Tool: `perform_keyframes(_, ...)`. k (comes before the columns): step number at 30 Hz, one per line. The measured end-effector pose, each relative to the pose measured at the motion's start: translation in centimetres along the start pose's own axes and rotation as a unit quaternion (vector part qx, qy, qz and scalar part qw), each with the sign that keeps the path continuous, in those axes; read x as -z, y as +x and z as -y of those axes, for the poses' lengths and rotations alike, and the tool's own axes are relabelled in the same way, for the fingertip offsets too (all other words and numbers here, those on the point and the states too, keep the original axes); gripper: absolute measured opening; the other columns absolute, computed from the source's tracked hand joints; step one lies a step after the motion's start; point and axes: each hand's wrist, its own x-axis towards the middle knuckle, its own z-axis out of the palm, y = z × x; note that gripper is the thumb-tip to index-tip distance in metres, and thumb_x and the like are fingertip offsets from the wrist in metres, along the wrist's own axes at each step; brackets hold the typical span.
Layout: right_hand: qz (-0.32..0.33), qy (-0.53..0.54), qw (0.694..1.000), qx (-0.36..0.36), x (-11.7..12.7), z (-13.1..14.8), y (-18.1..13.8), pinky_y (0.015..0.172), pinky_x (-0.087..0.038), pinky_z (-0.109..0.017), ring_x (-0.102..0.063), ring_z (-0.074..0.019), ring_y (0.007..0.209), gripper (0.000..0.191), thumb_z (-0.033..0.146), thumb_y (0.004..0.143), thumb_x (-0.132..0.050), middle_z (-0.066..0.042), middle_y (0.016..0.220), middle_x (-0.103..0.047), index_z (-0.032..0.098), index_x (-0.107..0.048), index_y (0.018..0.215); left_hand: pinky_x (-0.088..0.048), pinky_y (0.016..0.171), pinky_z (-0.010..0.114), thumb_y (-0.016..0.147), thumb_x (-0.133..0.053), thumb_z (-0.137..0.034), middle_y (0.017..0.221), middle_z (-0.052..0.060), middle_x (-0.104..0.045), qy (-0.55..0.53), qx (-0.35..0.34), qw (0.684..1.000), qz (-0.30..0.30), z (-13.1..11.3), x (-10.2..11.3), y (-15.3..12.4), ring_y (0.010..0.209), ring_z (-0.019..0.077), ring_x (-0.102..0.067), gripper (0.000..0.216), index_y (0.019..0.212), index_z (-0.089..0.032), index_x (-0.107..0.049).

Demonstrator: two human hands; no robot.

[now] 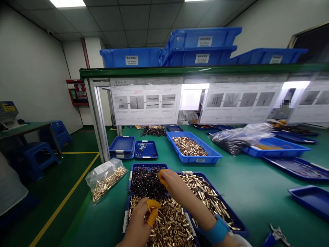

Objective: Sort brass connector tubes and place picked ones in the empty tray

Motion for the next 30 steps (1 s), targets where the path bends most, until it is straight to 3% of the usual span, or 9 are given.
perform_keyframes(3, -0.021, 0.022, 0.999, -0.037, -0.9, 0.1, -2.9, 0.065, -0.043, -0.023, -0.054, -0.0102, 0.071, 0.019, 0.026, 0.084, -0.033, -0.004, 0.083, -0.059, 0.016, -0.050, 0.082, -0.039, 0.070, 0.027, 0.079, -0.040, -0.012, 0.092, 0.007, -0.053, -0.044, 0.033, 0.998, -0.010, -0.6, 0.2, 0.1, 0.080, 0.0169, -0.049, 0.027, 0.093, -0.018, -0.062)
perform_keyframes(7, -0.037, 0.207, 0.973, -0.097, -4.3, -0.3, -6.6, 0.067, -0.049, -0.016, -0.060, -0.0083, 0.074, 0.015, 0.031, 0.076, -0.049, -0.003, 0.082, -0.061, 0.017, -0.052, 0.077, -0.039, 0.069, 0.025, 0.077, -0.046, -0.013, 0.090, 0.006, -0.056, -0.091, 0.059, 0.994, -0.021, -1.3, 0.3, 0.2, 0.081, 0.0159, -0.050, 0.020, 0.085, -0.016, -0.064)
perform_keyframes(10, -0.015, 0.279, 0.951, -0.135, -5.7, 0.0, -7.7, 0.066, -0.050, -0.013, -0.061, -0.0082, 0.075, 0.017, 0.033, 0.072, -0.054, -0.002, 0.081, -0.062, 0.016, -0.052, 0.077, -0.038, 0.067, 0.024, 0.074, -0.049, -0.014, 0.083, 0.005, -0.056, -0.114, 0.052, 0.992, -0.020, -1.1, 0.1, 0.3, 0.076, 0.0149, -0.050, 0.014, 0.078, -0.014, -0.063)
perform_keyframes(17, 0.042, 0.291, 0.942, -0.162, -4.6, 1.3, -7.8, 0.064, -0.048, -0.016, -0.057, -0.0094, 0.074, 0.020, 0.034, 0.076, -0.046, -0.005, 0.082, -0.060, 0.014, -0.049, 0.075, -0.035, 0.061, 0.023, 0.070, -0.051, -0.019, 0.076, 0.005, -0.052, -0.155, 0.053, 0.986, -0.015, 0.1, -0.7, 0.4, 0.068, 0.0131, -0.046, 0.013, 0.074, -0.011, -0.059)
perform_keyframes(21, 0.056, 0.297, 0.941, -0.152, -4.5, 1.5, -8.2, 0.059, -0.042, -0.014, -0.054, -0.0066, 0.065, 0.011, 0.025, 0.075, -0.042, -0.003, 0.075, -0.059, 0.014, -0.046, 0.073, -0.032, 0.057, 0.022, 0.067, -0.052, -0.019, 0.070, 0.003, -0.050, -0.165, 0.037, 0.985, -0.015, 0.0, -0.7, 0.3, 0.063, 0.0111, -0.042, 0.013, 0.070, -0.010, -0.061)
perform_keyframes(26, 0.067, 0.386, 0.913, -0.113, -4.7, 1.6, -8.5, 0.057, -0.040, -0.014, -0.055, -0.0058, 0.059, 0.018, 0.027, 0.081, -0.028, -0.001, 0.065, -0.060, 0.015, -0.042, 0.081, -0.036, 0.059, 0.023, 0.066, -0.054, -0.021, 0.070, 0.004, -0.051, -0.189, 0.054, 0.979, -0.048, 0.1, -0.5, 0.4, 0.065, 0.0122, -0.045, 0.011, 0.069, -0.010, -0.059)
perform_keyframes(30, 0.056, 0.424, 0.893, -0.138, -4.5, 1.8, -8.3, 0.059, -0.043, -0.015, -0.056, -0.0060, 0.061, 0.015, 0.029, 0.079, -0.036, -0.001, 0.064, -0.059, 0.015, -0.041, 0.079, -0.037, 0.060, 0.023, 0.068, -0.054, -0.021, 0.069, 0.004, -0.053, -0.175, 0.030, 0.982, -0.069, 0.2, -0.3, 0.3, 0.065, 0.0124, -0.047, 0.011, 0.066, -0.011, -0.058)
